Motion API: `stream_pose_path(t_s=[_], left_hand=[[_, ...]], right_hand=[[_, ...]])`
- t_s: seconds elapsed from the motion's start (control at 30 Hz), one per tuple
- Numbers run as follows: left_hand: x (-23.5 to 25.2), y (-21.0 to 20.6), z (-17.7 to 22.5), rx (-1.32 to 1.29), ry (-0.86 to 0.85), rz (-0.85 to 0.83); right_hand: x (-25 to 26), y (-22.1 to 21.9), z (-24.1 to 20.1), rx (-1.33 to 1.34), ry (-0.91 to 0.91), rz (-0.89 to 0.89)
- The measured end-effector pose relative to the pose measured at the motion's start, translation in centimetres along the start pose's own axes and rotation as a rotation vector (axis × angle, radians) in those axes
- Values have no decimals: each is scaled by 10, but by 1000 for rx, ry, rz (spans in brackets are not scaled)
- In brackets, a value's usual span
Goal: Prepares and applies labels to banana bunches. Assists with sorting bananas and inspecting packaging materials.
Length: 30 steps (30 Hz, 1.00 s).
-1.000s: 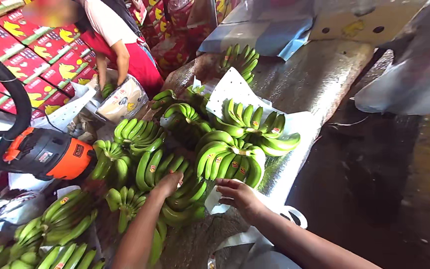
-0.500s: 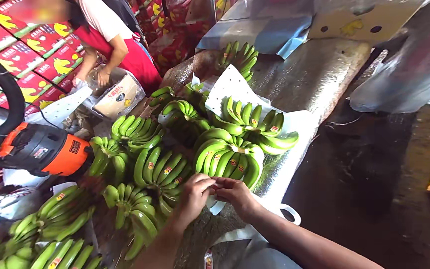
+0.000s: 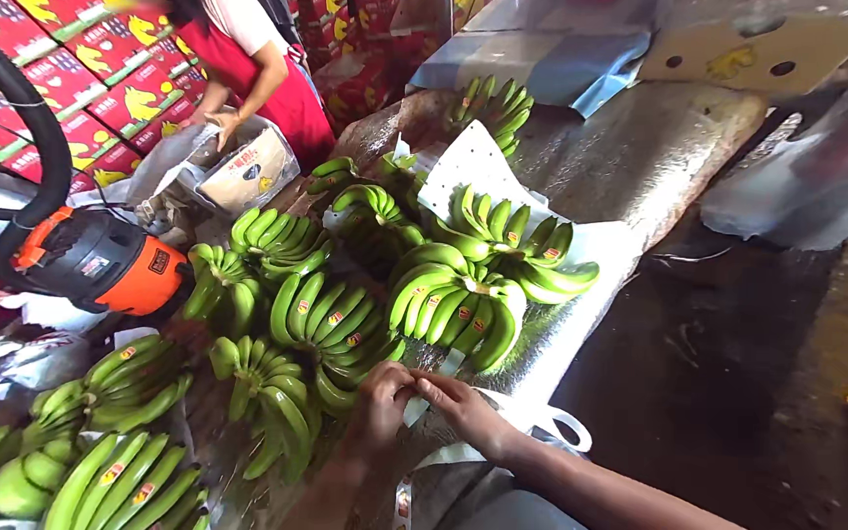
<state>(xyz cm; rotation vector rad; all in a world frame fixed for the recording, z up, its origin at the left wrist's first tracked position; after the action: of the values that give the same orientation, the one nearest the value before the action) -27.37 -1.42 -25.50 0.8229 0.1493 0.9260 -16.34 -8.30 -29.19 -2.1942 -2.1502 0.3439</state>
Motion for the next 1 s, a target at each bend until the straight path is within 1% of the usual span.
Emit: stream_pose_path(t_s=[0.07, 0.13, 0.17, 0.2, 0.23, 0.3, 0.37, 0.4, 0.47, 0.53, 0.57, 0.63, 0.7, 0.73, 0.8, 0.83, 0.87, 0.93, 1.0], left_hand=[[-3, 1, 1, 26, -18, 3], [-10, -2, 3, 81, -101, 66], [-13, -3, 4, 71, -136, 82], [-14, -1, 4, 24, -133, 62], [-9, 3, 3, -44, -80, 2], [10, 17, -11, -97, 150, -190], [35, 30, -36, 51, 379, -391], [46, 31, -51, 171, 447, -502], [60, 22, -78, 375, 499, -728], [65, 6, -94, 504, 480, -913], [66, -2, -99, 552, 456, -980], [69, -14, -102, 598, 424, -1055], [71, -19, -105, 635, 444, -1051], [73, -18, -105, 658, 472, -1013], [78, -9, -99, 713, 505, -863], [80, -3, -92, 697, 490, -760], [80, 4, -79, 605, 457, -640], [71, 15, -43, 301, 357, -422], [47, 18, -7, 22, 194, -304]], right_hand=[[-1, -1, -1, -37, 22, -36], [-1, 0, 8, 109, 1, 14], [-2, 1, 13, 215, -27, 61], [-2, 4, 16, 296, -70, 140], [-3, 9, 19, 343, -108, 238], [-3, 22, 24, 393, -152, 397], [-3, 29, 26, 388, -167, 435], [-3, 30, 26, 369, -164, 433], [-3, 29, 27, 323, -147, 401], [-3, 27, 26, 288, -150, 330], [-2, 26, 24, 277, -144, 287], [-1, 24, 19, 241, -114, 208], [1, 23, 13, 196, -58, 161], [2, 23, 9, 182, -28, 163], [4, 23, 3, 156, 10, 181], [5, 23, -1, 125, 24, 177], [7, 24, -4, 76, 41, 156], [10, 23, -9, -37, 73, 67], [11, 17, -12, -145, 109, -39]])
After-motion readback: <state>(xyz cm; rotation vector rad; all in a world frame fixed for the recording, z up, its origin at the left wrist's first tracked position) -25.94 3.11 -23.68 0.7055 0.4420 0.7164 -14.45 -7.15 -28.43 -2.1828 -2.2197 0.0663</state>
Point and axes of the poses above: each hand's wrist, its own x-axis towards the middle knuckle, its own y-axis out of the back of the hand, z = x × y, the point moved 7 cm from there along x, towards the middle knuckle, and after that the axes turned 12 degrees about y, right-handed, at the moved point
